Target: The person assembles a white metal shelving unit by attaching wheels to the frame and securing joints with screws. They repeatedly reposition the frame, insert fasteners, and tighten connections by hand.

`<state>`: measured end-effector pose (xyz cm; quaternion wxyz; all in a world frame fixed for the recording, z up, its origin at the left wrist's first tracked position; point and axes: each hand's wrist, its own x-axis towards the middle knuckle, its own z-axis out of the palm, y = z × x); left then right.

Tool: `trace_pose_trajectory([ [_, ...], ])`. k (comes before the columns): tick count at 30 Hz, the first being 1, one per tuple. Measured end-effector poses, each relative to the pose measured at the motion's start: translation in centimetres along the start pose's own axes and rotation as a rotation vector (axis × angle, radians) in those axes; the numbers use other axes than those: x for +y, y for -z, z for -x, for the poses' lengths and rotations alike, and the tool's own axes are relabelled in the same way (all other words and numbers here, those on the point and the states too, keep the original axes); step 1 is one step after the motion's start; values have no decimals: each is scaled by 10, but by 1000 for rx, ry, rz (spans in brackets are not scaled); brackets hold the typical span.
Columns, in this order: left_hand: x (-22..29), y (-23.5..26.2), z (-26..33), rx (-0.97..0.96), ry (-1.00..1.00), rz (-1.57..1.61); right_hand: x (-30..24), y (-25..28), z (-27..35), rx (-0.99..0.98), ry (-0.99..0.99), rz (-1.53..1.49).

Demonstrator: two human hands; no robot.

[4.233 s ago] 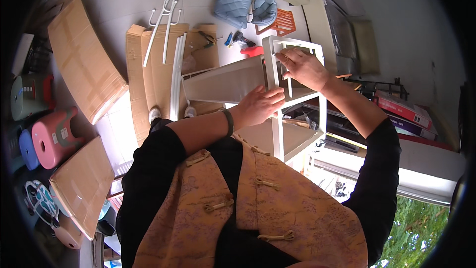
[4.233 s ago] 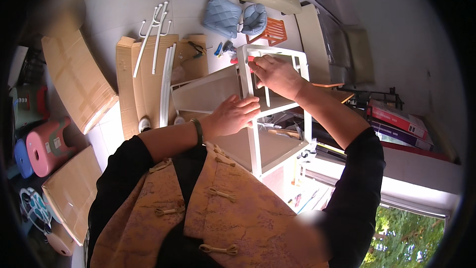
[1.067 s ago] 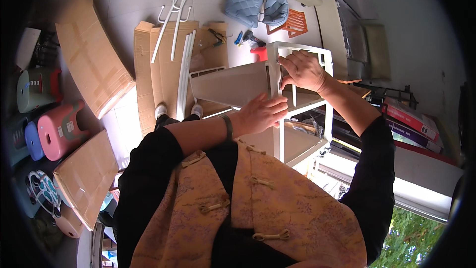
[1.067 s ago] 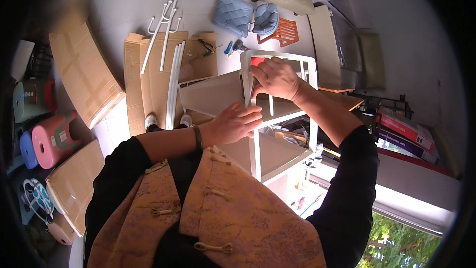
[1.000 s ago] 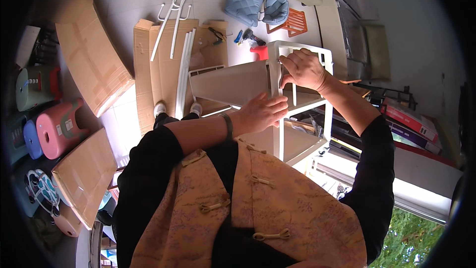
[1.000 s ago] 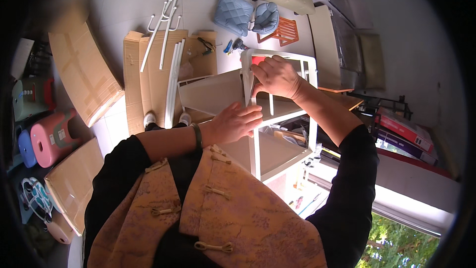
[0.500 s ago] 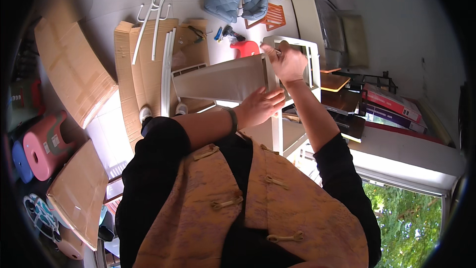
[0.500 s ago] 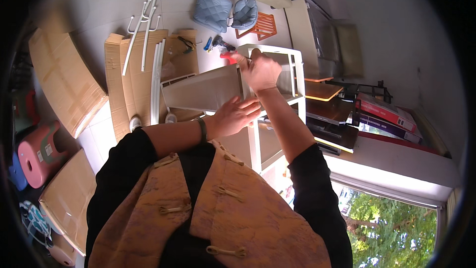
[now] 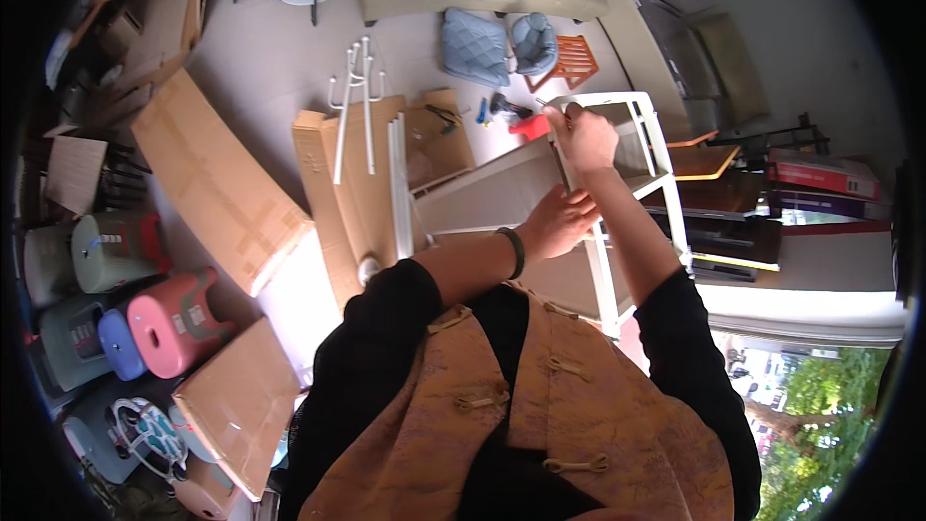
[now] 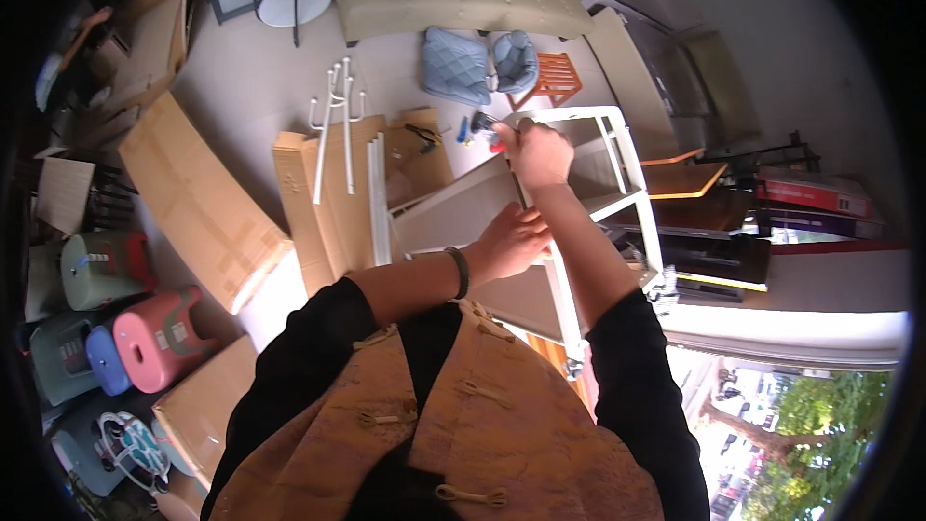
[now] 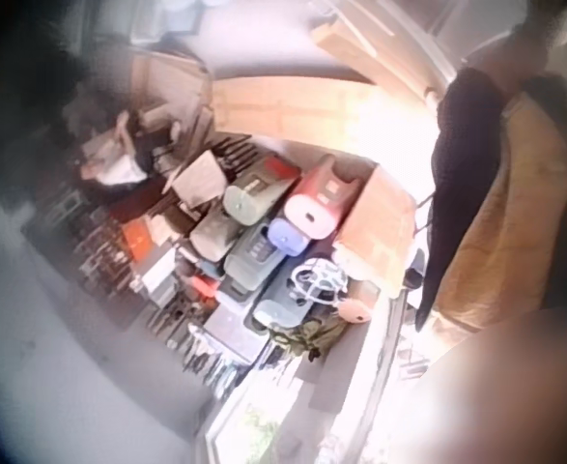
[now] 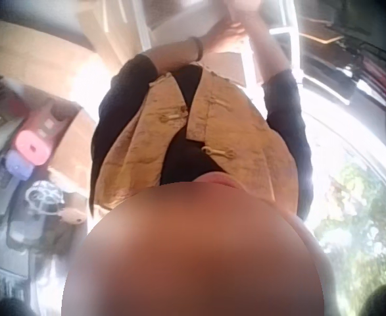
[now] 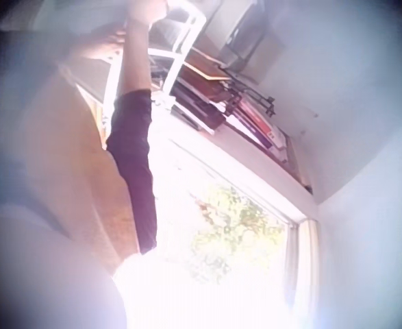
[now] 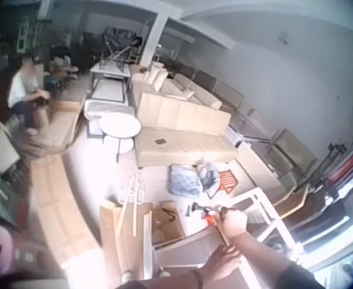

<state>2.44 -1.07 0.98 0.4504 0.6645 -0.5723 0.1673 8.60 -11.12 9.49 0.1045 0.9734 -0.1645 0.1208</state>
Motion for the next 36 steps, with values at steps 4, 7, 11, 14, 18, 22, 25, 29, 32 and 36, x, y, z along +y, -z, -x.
trace_pose_trajectory([
  [4,-1,1,-3,-134,15,38,10,1,3,130,263,-7],
  [7,-6,-4,-10,-168,-16,108,20,-1,-1,111,346,-31],
  [11,-8,-7,-14,-163,-29,92,30,-4,2,125,412,15],
  [14,-10,-8,-15,-234,-31,33,28,0,5,69,376,25],
  [18,-11,-8,-19,-273,-49,-13,13,24,-16,-59,483,31],
  [22,-10,-1,-27,-328,-101,-78,15,69,-24,405,414,-255],
  [25,-10,4,-35,-435,-61,-32,43,88,21,412,204,-563],
  [29,-15,2,-42,-453,-23,36,136,74,111,366,66,-867],
  [32,-13,-9,-49,-489,82,-74,230,55,193,167,-375,-1300],
  [36,-7,-32,-68,-692,393,-230,354,43,320,224,-687,-1422],
])
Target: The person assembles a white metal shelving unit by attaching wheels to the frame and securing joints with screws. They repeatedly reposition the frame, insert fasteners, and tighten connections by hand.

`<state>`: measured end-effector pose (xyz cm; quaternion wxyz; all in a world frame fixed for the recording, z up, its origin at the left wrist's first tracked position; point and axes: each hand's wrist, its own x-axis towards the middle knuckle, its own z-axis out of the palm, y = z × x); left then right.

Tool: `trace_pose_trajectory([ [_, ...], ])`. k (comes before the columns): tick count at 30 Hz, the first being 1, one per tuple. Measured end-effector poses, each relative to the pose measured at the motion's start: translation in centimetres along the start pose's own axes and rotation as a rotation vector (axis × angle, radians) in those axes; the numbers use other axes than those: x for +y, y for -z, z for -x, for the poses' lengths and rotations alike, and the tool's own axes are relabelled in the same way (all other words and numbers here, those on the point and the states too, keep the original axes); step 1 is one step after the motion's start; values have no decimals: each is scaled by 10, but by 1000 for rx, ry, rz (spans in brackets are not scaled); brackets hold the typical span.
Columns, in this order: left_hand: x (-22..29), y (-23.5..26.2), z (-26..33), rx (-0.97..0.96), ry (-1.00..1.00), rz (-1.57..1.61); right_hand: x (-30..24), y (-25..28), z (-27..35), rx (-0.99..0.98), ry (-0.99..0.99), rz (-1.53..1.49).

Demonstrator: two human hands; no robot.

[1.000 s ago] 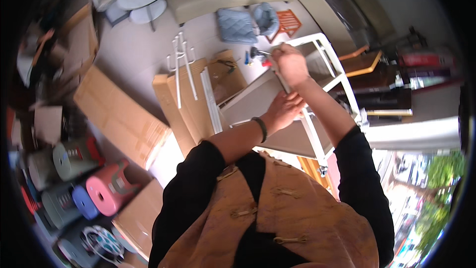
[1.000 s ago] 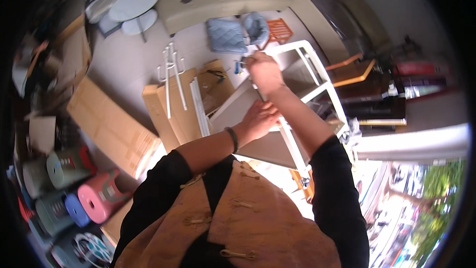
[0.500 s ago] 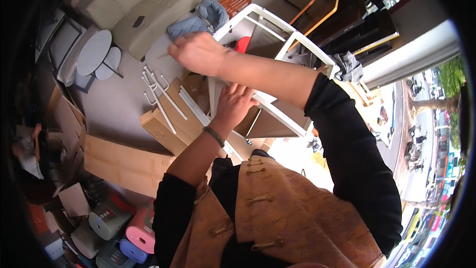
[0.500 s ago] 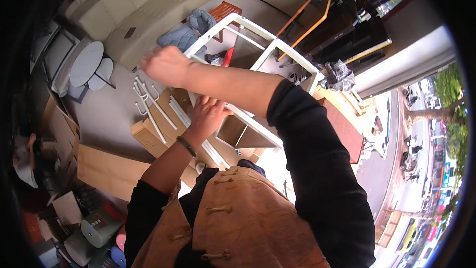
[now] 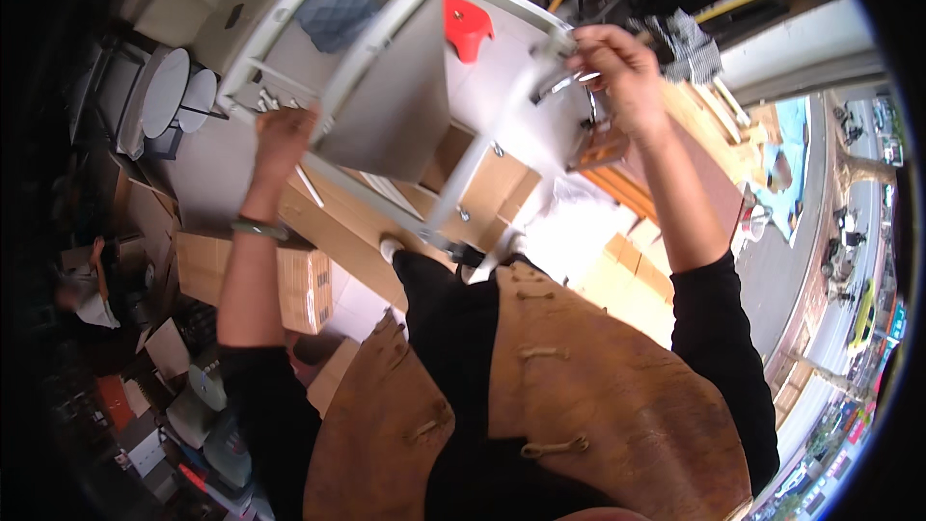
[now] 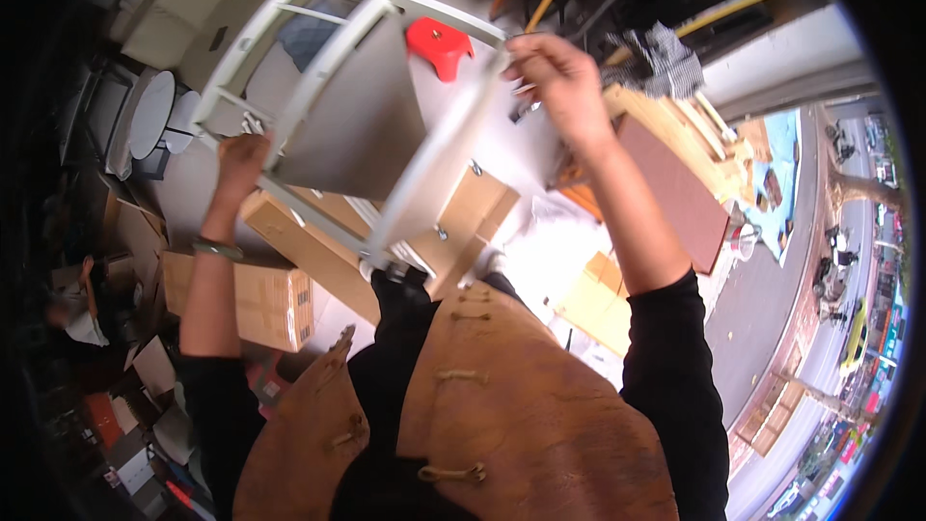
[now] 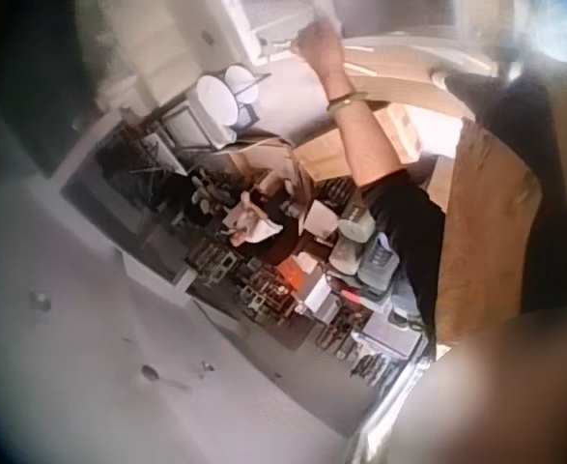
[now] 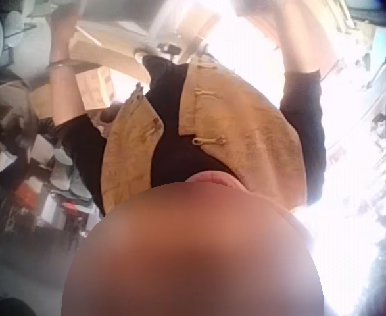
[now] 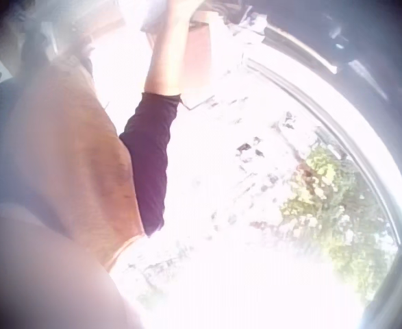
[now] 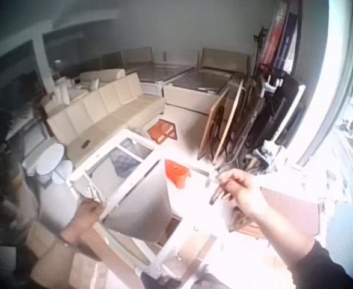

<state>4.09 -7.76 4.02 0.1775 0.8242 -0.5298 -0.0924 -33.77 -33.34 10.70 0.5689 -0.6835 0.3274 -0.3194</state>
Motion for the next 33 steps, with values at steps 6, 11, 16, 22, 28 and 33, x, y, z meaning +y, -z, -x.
trace_pose_trajectory([
  [6,11,-10,-19,24,415,-291,42,184,117,256,-249,36],
  [11,2,-12,-17,66,404,-273,77,234,170,399,-522,-69],
  [16,10,-10,-9,112,429,-256,98,218,128,252,-602,-224],
  [22,34,-6,-4,284,465,-119,86,194,1,90,-232,-84],
  [28,49,-5,-2,290,552,-85,63,138,-152,-280,-177,117],
  [33,53,-1,-6,286,516,-166,40,58,-216,-513,571,476],
])
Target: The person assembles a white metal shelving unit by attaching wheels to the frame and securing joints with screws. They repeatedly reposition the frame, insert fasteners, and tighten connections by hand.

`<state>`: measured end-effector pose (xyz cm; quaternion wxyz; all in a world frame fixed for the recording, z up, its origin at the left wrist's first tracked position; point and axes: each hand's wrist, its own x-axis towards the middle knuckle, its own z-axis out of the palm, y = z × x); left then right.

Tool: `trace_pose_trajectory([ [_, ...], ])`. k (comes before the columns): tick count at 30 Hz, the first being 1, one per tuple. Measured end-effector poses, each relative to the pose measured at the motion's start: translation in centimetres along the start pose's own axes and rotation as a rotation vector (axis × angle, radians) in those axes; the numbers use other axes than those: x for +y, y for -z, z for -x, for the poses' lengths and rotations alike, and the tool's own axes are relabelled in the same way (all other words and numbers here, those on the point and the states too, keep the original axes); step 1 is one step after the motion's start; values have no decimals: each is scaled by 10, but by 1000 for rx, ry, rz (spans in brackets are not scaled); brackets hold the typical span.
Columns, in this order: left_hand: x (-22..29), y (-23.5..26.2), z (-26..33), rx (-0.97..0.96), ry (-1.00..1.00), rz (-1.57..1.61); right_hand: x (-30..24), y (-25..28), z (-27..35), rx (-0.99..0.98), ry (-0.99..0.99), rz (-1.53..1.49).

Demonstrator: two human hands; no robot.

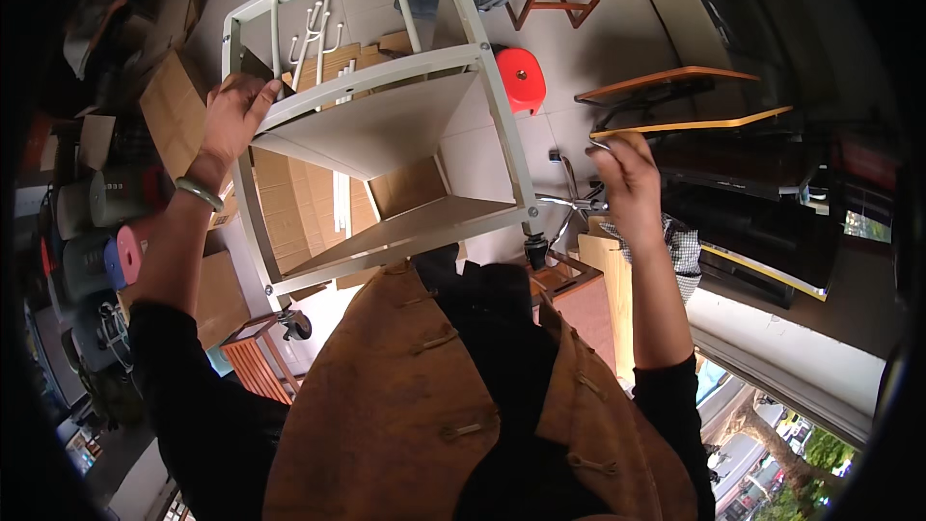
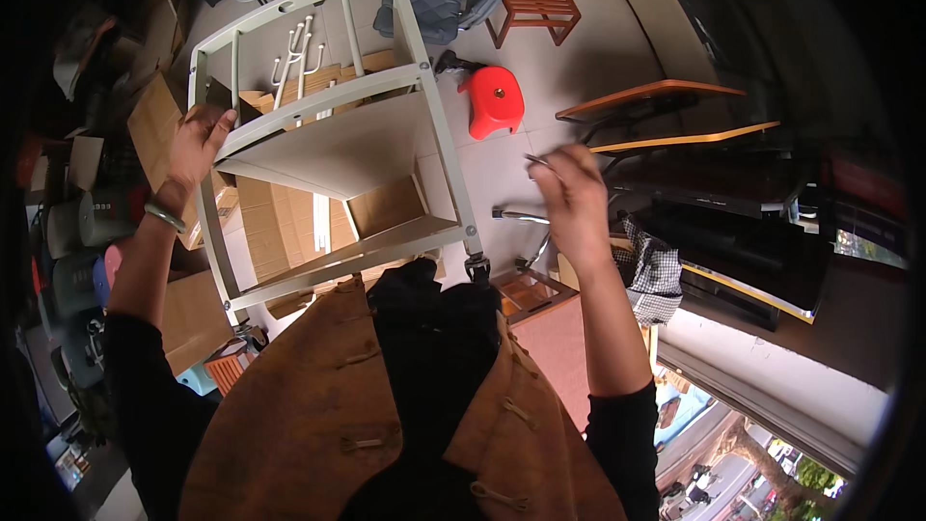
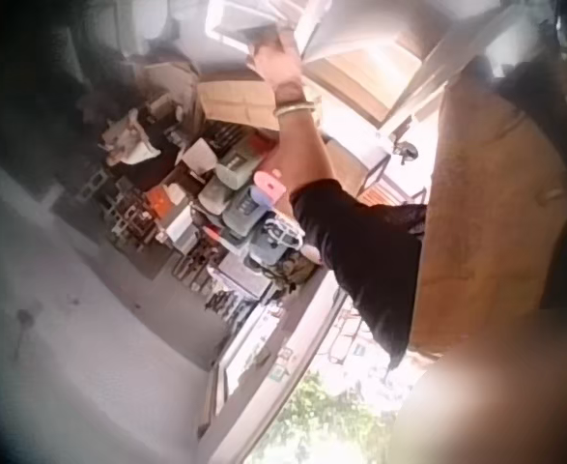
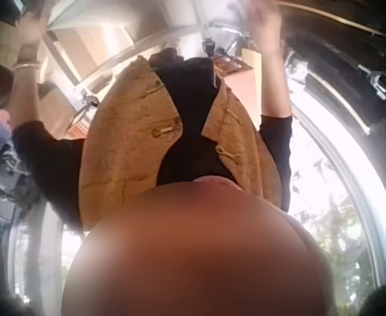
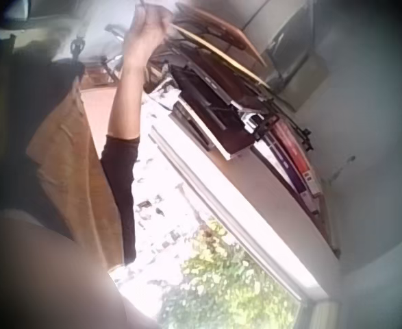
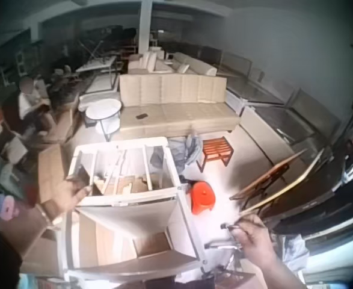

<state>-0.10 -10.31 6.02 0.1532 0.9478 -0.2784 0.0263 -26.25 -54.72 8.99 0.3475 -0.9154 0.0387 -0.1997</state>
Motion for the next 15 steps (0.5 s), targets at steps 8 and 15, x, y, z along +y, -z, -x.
trace_pose_trajectory([
  [8,25,1,9,289,17,-381,-7,-50,-112,-384,69,-212],
  [15,215,-36,47,337,125,6,30,-73,-189,-491,502,-97],
])
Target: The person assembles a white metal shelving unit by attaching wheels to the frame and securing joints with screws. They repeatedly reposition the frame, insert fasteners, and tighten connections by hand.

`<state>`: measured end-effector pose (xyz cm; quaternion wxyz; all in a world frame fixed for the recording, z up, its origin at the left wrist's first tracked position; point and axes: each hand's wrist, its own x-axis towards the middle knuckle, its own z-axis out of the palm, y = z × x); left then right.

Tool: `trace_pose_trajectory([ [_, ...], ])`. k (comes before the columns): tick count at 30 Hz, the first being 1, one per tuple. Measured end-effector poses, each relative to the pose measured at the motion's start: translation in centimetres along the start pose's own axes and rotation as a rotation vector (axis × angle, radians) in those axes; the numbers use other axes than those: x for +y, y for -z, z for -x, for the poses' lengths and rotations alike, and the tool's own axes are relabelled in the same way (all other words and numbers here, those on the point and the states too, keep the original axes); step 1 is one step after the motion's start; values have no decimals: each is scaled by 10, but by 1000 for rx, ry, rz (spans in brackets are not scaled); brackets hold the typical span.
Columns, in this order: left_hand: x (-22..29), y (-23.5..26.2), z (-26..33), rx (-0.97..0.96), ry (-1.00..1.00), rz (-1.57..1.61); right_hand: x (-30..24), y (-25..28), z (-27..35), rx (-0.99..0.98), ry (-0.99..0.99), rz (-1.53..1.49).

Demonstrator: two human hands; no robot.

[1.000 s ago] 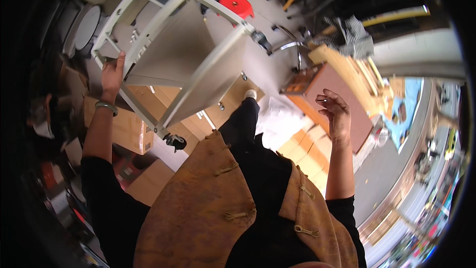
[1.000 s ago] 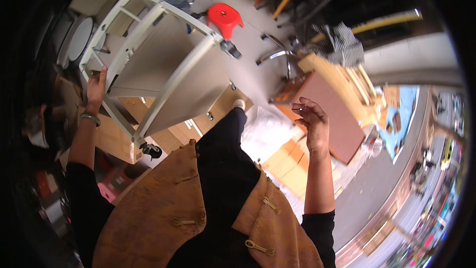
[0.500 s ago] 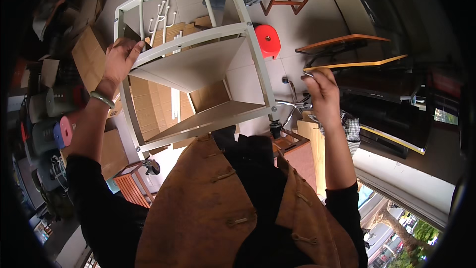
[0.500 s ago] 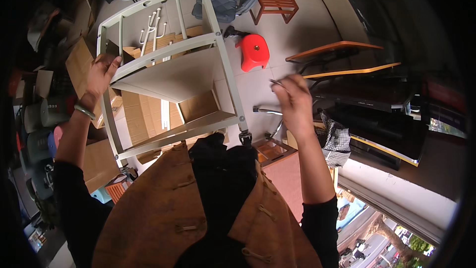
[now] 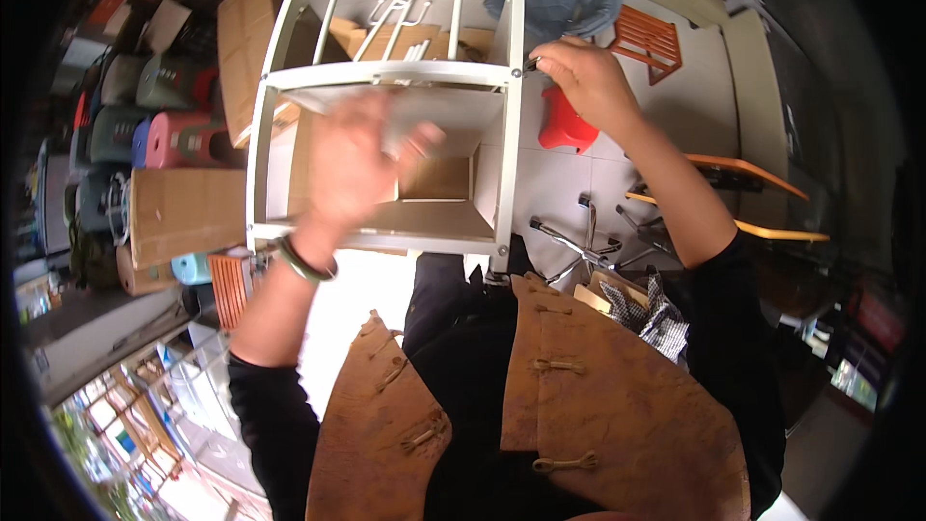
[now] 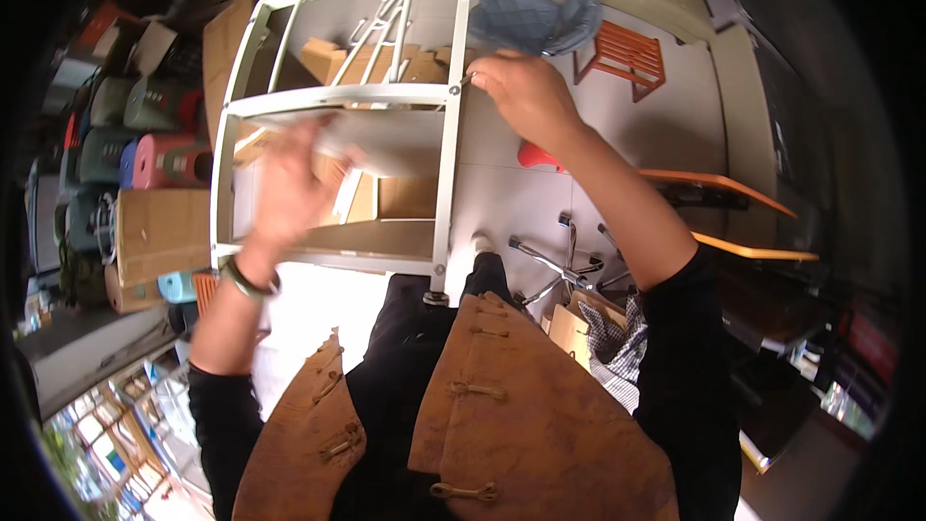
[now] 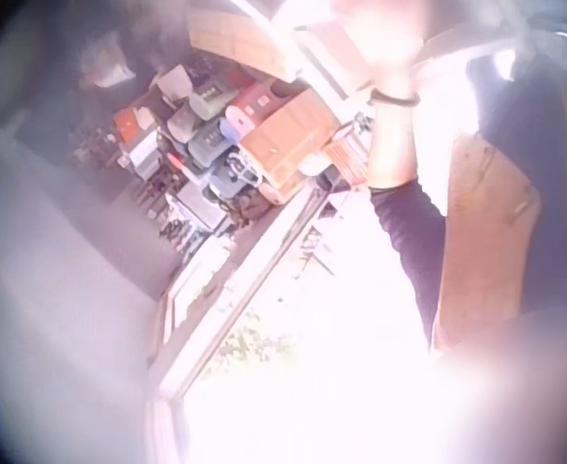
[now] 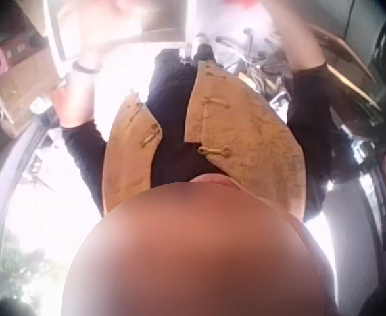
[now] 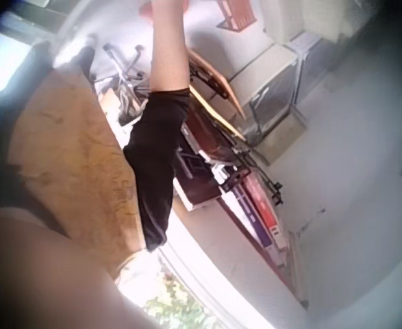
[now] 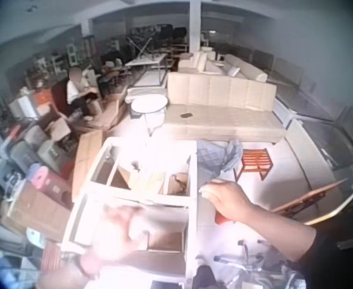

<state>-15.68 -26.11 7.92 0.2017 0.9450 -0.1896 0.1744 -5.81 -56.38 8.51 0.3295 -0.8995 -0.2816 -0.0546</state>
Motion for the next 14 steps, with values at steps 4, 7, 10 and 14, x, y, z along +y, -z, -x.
trace_pose_trajectory([
  [4,129,-21,45,-263,199,139,12,2,-6,-64,180,42],
  [7,152,-39,47,-169,269,-30,10,0,-6,-106,273,229],
  [10,152,-45,51,-193,337,-35,9,3,-13,-133,401,317],
  [14,151,-45,55,-172,339,-38,7,9,-30,-244,580,466],
])
